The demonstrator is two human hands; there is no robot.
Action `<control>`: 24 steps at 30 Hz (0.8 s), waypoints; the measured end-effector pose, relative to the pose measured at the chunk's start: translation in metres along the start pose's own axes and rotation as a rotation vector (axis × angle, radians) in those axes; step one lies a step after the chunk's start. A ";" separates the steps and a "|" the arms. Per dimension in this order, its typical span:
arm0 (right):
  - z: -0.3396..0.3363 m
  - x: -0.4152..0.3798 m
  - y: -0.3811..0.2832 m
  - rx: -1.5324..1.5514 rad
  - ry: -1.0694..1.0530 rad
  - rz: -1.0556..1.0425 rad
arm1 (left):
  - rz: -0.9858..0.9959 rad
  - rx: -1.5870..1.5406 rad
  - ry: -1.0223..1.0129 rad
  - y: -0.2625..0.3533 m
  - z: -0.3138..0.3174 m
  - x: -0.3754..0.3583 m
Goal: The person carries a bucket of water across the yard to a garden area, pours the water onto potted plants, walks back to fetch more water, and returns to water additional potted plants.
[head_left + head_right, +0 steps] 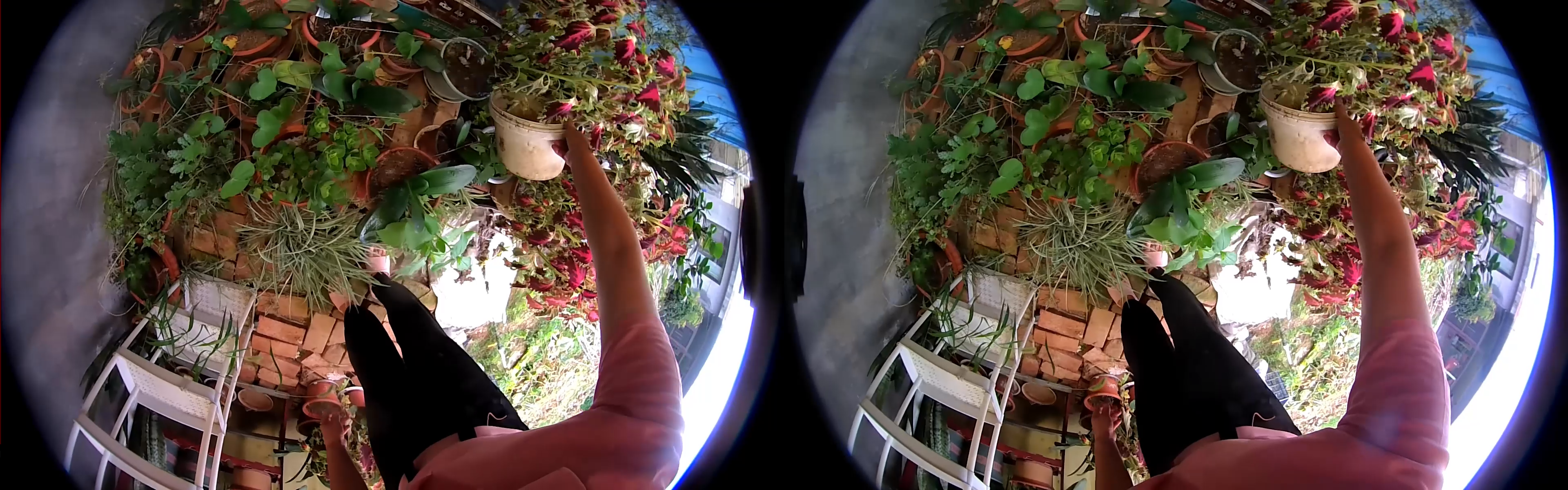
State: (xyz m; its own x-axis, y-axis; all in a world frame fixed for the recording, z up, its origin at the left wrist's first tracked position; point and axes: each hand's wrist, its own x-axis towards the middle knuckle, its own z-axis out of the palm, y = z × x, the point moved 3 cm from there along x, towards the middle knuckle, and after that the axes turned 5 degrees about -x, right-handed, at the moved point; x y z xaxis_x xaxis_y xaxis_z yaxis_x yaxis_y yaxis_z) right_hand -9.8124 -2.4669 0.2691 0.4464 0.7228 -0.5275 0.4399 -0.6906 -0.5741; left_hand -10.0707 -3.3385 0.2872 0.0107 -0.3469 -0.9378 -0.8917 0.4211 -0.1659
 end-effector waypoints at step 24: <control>-0.114 -0.378 0.257 0.507 -0.300 0.277 | 0.449 0.480 -0.275 0.130 -0.063 0.003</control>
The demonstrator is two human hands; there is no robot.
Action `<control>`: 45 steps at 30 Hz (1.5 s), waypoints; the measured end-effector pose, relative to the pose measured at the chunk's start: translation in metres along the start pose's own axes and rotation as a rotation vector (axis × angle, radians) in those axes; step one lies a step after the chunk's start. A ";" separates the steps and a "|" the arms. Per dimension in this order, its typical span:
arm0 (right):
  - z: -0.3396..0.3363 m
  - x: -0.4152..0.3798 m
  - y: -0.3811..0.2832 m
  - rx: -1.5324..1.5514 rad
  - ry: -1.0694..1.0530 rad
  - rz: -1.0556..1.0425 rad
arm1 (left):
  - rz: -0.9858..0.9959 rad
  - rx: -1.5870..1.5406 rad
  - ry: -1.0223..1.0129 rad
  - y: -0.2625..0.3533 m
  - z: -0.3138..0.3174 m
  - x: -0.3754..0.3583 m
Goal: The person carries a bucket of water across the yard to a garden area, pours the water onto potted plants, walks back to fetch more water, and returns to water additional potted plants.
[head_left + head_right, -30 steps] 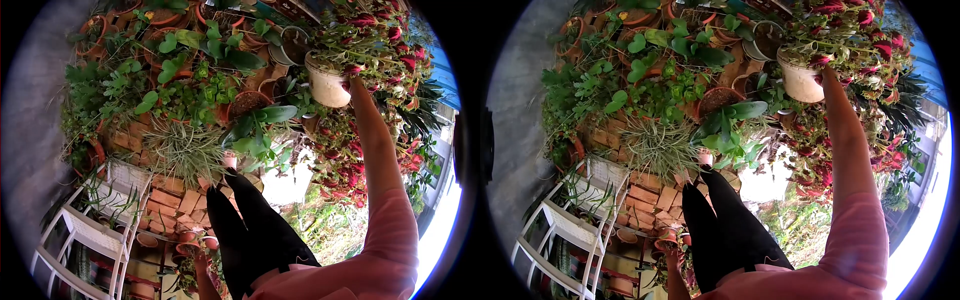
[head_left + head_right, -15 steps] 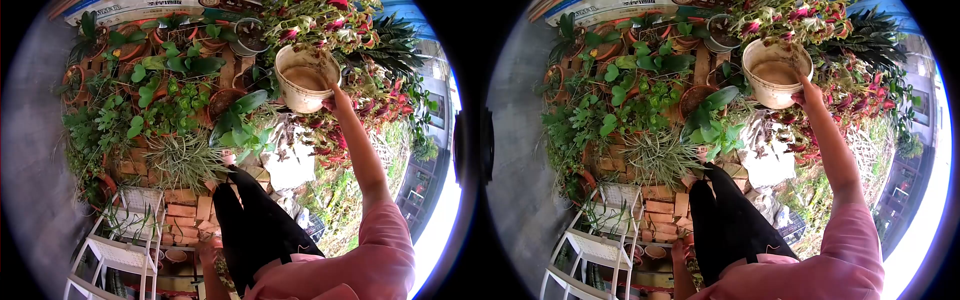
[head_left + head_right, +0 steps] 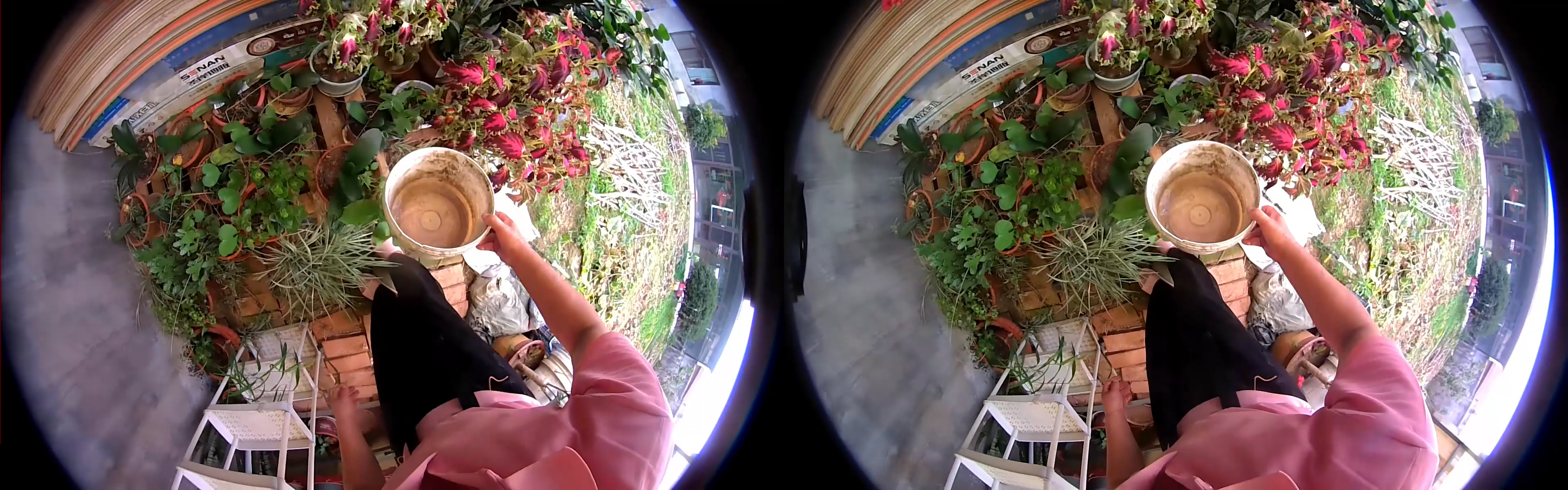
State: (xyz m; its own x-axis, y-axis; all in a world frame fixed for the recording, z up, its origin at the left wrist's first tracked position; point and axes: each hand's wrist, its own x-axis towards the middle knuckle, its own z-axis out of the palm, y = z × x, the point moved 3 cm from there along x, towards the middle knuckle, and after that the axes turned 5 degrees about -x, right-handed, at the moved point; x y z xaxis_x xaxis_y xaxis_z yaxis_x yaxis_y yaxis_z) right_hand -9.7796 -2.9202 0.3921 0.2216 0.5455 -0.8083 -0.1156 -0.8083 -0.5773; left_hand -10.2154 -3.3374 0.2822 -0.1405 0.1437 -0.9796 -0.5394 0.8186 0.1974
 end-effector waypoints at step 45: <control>-0.343 0.318 -0.006 0.033 0.766 0.021 | -0.331 0.101 0.275 -0.055 0.115 -0.006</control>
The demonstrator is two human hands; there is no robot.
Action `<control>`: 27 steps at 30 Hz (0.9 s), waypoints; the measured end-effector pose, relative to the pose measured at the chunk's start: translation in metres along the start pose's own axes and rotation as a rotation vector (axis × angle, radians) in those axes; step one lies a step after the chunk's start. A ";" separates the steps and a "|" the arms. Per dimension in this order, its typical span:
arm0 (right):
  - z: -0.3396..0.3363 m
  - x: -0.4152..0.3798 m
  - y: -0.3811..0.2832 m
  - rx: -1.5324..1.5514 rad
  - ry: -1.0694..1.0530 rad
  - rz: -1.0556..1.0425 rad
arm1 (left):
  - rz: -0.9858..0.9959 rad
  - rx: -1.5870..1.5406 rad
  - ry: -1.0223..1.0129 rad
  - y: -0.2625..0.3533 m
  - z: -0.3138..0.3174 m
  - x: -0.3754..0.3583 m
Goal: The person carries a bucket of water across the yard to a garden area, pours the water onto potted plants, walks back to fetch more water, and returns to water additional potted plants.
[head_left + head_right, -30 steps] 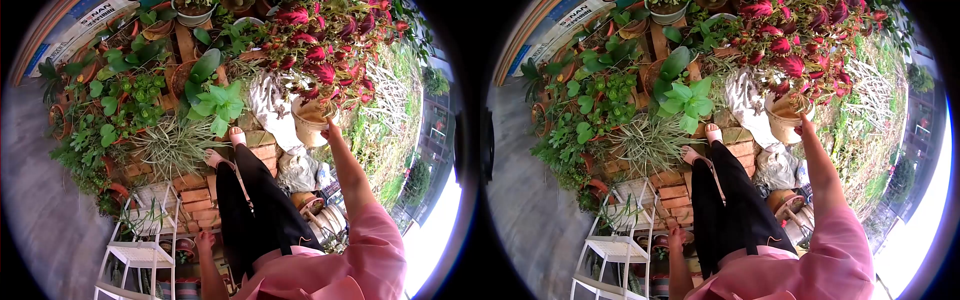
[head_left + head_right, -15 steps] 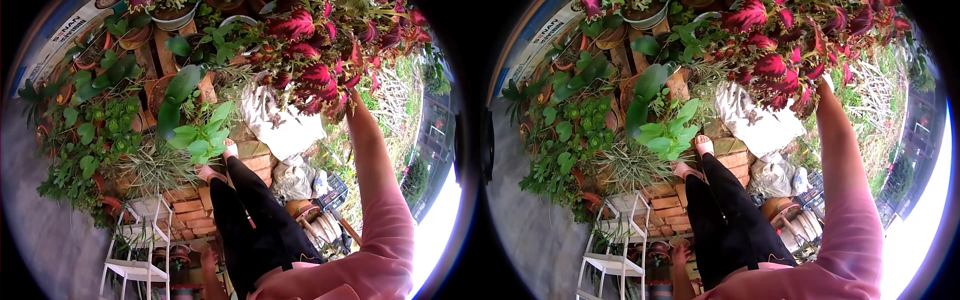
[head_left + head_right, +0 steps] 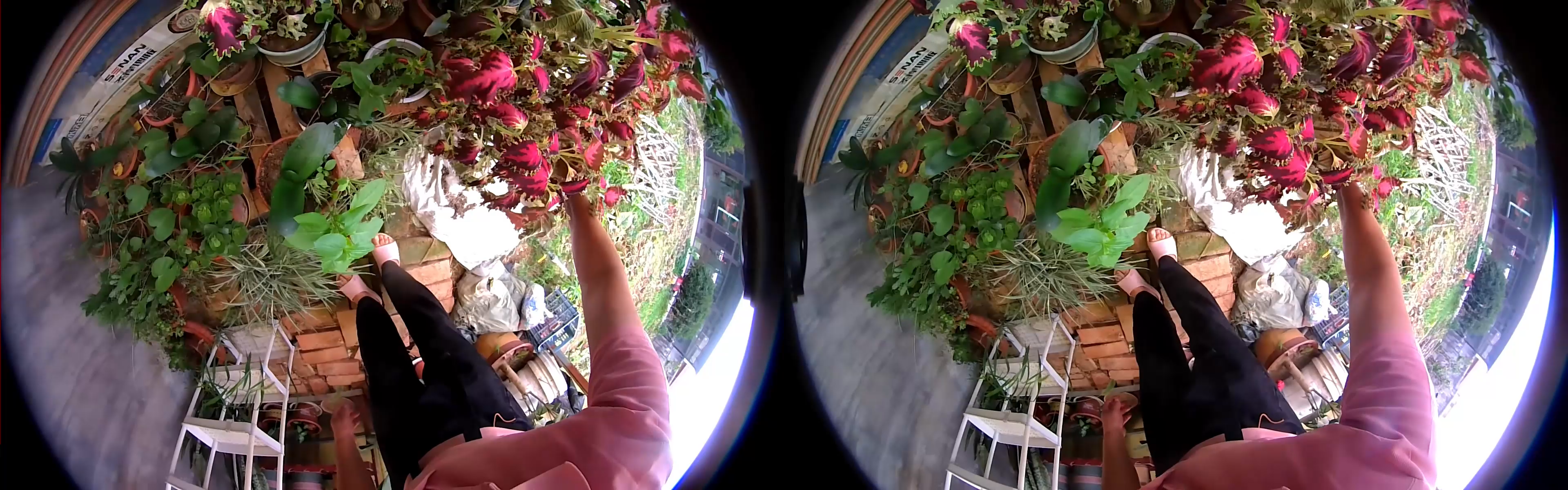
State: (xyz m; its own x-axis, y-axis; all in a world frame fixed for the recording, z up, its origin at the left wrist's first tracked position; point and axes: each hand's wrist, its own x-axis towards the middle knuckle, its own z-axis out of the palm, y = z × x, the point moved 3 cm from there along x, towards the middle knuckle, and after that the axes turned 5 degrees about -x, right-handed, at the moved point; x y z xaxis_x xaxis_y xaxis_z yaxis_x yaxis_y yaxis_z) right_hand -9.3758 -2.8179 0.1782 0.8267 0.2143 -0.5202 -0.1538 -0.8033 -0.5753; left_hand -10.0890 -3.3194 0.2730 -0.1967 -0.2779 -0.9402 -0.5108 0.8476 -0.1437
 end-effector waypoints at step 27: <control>-0.373 -0.324 0.249 0.165 0.007 0.424 | 0.656 0.163 -0.216 0.115 -0.083 -0.080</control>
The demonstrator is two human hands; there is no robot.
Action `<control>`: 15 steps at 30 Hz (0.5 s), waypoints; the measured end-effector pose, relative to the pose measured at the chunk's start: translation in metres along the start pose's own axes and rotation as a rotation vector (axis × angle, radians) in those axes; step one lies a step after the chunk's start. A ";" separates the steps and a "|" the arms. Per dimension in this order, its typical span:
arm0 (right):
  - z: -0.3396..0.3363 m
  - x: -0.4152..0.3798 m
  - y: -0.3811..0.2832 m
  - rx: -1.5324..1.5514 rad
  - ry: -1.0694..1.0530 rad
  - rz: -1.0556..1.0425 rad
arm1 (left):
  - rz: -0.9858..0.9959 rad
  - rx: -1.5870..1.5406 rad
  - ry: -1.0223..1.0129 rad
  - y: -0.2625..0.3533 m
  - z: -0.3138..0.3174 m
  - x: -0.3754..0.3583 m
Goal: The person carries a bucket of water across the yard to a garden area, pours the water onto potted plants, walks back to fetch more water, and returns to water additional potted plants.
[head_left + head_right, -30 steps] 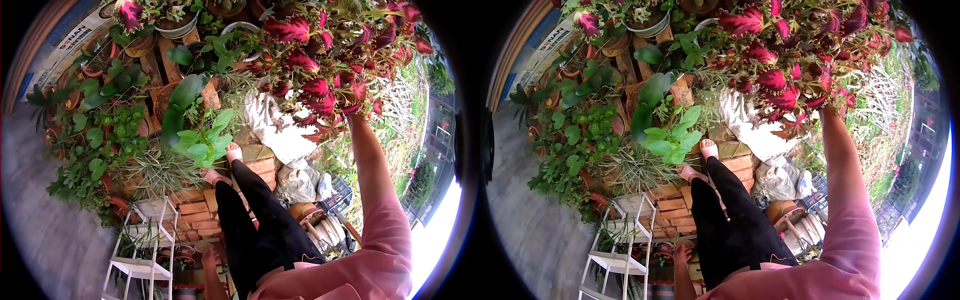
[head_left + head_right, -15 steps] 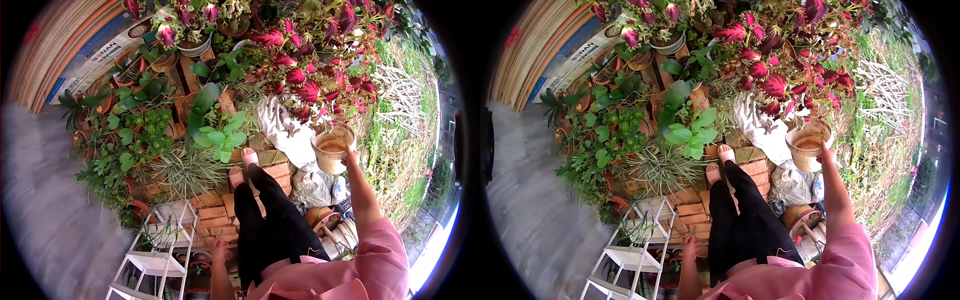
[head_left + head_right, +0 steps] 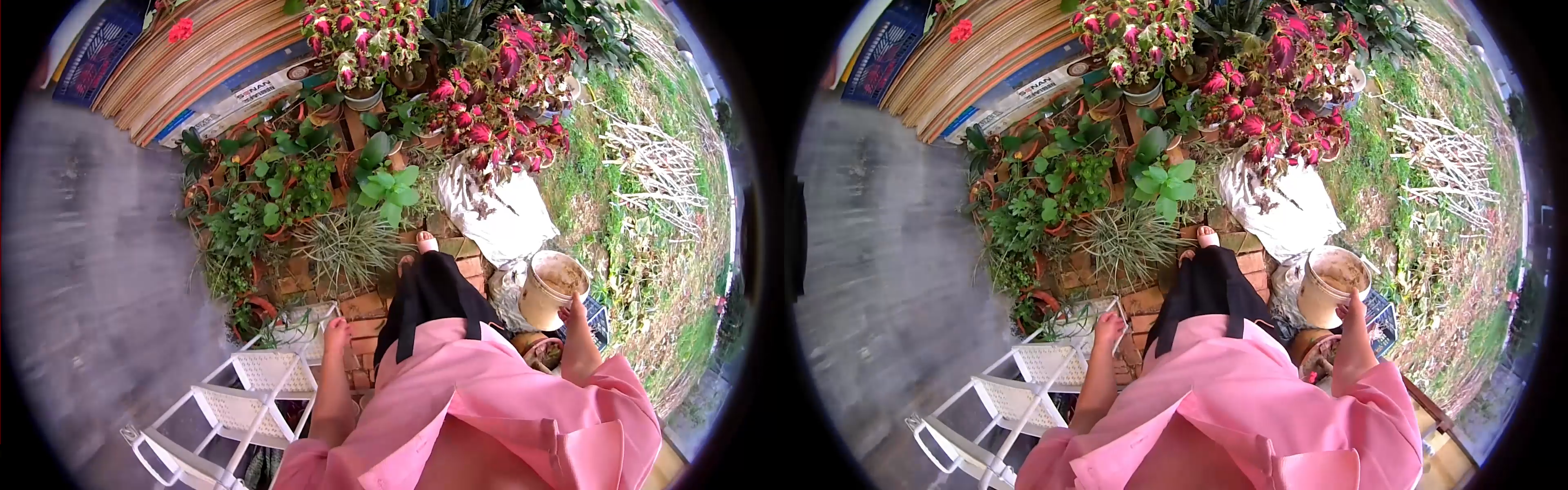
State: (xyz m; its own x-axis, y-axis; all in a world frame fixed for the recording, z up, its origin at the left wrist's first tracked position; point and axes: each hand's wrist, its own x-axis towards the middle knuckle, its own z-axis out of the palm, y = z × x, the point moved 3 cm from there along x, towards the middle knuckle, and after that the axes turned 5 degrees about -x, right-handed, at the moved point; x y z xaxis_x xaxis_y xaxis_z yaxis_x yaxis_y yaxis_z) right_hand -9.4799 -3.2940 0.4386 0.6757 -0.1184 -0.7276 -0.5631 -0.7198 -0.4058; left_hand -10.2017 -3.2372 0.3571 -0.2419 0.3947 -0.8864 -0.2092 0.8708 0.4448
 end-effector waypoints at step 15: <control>-0.077 -0.043 0.065 0.446 -0.042 0.076 | -0.049 -0.134 0.062 -0.011 -0.019 -0.016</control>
State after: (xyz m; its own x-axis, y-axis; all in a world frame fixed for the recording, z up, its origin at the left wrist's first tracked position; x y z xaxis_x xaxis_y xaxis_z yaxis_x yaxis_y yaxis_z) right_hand -9.5090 -3.3884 0.4859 0.6097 -0.1253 -0.7827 -0.7667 -0.3437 -0.5422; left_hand -10.2136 -3.2589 0.3683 -0.2859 0.3299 -0.8997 -0.3462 0.8399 0.4180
